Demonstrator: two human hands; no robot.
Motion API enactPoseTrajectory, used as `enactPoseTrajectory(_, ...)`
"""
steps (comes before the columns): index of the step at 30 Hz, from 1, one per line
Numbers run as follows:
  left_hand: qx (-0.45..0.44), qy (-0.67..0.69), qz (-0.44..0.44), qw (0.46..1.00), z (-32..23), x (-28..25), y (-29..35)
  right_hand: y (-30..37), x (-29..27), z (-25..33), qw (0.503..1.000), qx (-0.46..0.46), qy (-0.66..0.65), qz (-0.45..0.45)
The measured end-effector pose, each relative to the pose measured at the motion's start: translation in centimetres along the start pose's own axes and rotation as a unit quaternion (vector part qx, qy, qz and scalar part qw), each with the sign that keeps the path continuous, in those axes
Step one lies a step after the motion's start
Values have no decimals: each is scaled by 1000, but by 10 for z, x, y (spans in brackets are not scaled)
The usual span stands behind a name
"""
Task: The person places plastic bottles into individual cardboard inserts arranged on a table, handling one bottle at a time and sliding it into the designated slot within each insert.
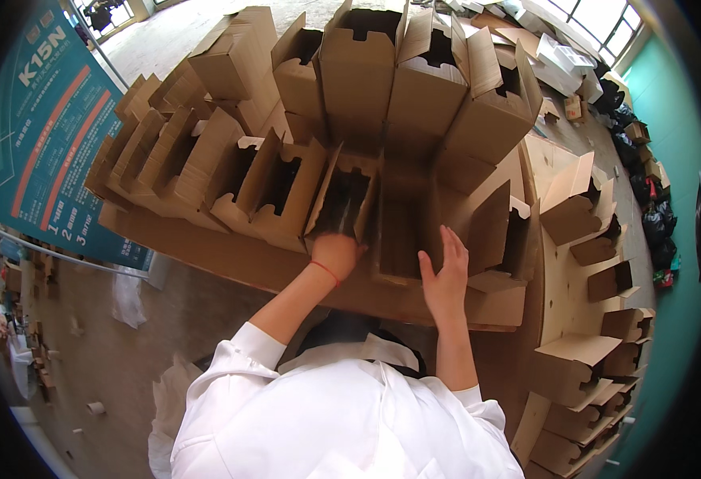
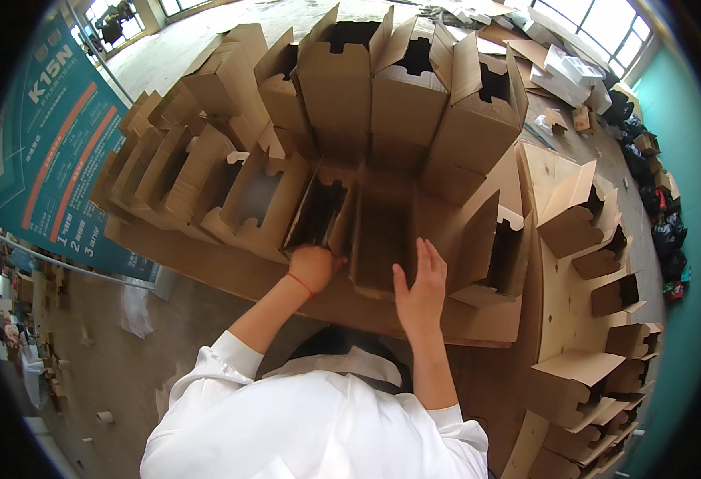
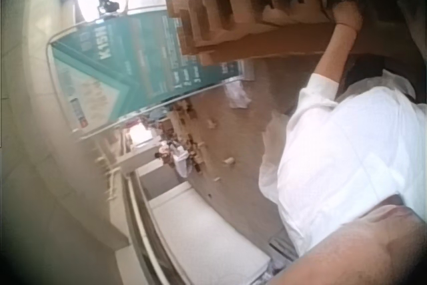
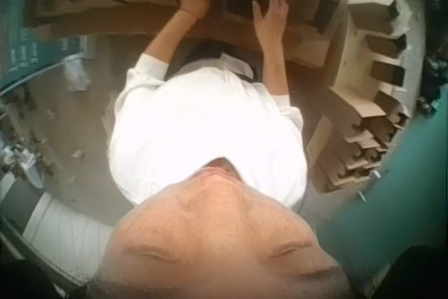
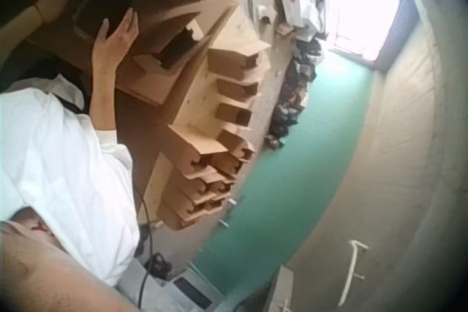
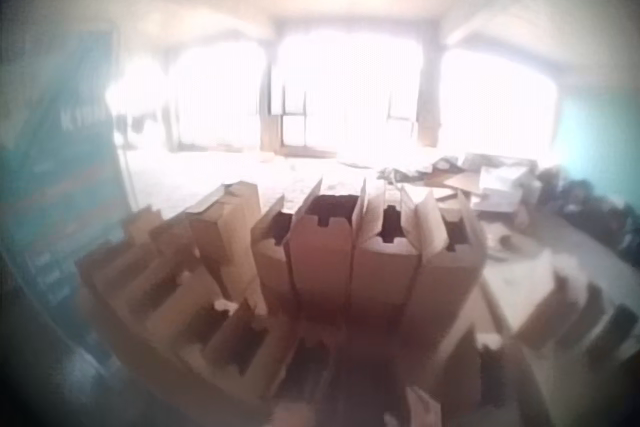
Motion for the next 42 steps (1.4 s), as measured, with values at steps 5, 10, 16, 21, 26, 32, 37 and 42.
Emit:
enactPoseTrajectory(5, 156, -65, -189, 967, -6, -47, 49, 16, 11, 65, 982, -176, 62, -15)
enactPoseTrajectory(10, 154, 28, 26, 987, -10, -85, 92, 15, 40, 85, 957, -276, 41, 83)
enactPoseTrajectory(16, 135, -128, 144, 972, 8, -60, 22, 16, 56, 78, 954, -260, 39, 146)
enactPoseTrajectory(21, -89, -118, 154, 977, 3, -26, -41, 22, 64, 72, 959, -248, 62, 126)
enactPoseTrajectory(26, -180, 78, 196, 961, 45, 53, -89, 24, 66, 71, 961, -241, 18, 134)
enactPoseTrajectory(32, -149, 99, 148, 973, 59, 52, -84, 26, 70, 70, 959, -255, 22, 124)
enactPoseTrajectory(37, -92, 172, 101, 976, 37, -15, -39, 25, 73, 66, 965, -236, 4, 112)
enactPoseTrajectory(42, 4, 581, 89, 809, 38, -61, 2, 26, 74, 60, 973, -205, -22, 107)
Point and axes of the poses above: each hand's wrist, its own y-axis away from the middle knuckle, its own x-axis out of the palm, z = x × y, the point moved 5 cm from there along -y, towards the middle knuckle, and after that the axes turned 7 degrees about z, right-handed, at the moved point
